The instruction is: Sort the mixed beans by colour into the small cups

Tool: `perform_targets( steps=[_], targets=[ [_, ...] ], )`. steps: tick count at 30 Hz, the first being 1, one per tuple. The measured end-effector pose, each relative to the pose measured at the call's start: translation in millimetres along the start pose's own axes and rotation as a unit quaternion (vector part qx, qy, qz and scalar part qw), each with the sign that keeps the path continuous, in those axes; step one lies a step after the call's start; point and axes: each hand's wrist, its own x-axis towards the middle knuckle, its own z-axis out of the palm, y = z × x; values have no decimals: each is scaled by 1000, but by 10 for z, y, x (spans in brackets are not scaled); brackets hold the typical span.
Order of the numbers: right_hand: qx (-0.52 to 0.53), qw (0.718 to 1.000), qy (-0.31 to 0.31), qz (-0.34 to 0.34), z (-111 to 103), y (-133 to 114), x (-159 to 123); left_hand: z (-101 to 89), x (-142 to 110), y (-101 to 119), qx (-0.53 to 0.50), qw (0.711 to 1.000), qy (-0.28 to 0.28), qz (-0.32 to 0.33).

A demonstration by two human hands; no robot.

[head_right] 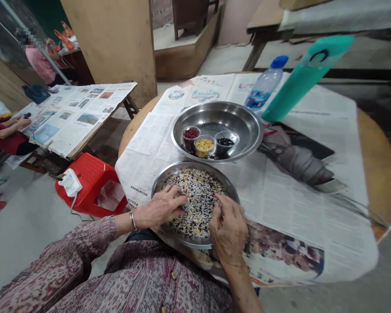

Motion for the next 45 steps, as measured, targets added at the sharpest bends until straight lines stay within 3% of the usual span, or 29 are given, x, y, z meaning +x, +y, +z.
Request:
perform_targets(
  steps=[4, 10, 15, 18, 21, 24, 28, 31, 35, 37, 40, 43, 45],
  targets=[
    [13, 1000, 10, 10, -15, 12, -4, 23, -39, 210, -36, 994, -18, 106],
    [21, 998, 18, 48, -21, 0, 8, 129, 424, 308, 28, 980, 84, 181],
    [22, 999, 14, 43, -22, -24, 13, 147, 516, 152, 20, 968, 16, 248],
    [24, 999, 18, 40, -21, -38, 12, 48, 361, -40, 7, 981, -6, 195],
    [25, 999, 16, 37, -16, -35, 8, -35, 273, -209, -14, 993, 13, 118],
    [21, 999, 12, 31, -12, -17, 2, -36, 358, -257, -14, 996, 57, 74],
    [13, 1000, 2, 24, -9, 3, -2, 46, 611, -153, -6, 996, 87, 21],
    [0, 1000, -1, 14, -9, 9, -5, 88, 696, -41, -2, 997, 73, 40],
    [-23, 999, -9, -21, -8, 23, -13, 66, 497, 45, 2, 993, 42, 114],
    [-36, 998, -13, -41, 0, 45, -18, 49, 310, 48, -7, 990, 64, 124],
    [-45, 997, -18, -62, 24, 99, -32, 76, 45, -1, -13, 990, 107, 90],
    [-50, 995, -15, -85, 51, 163, -47, 195, -129, -99, -21, 990, 124, 60],
    [-63, 992, -5, -109, 62, 202, -51, 307, -192, -161, -44, 982, 168, 70]
  ],
)
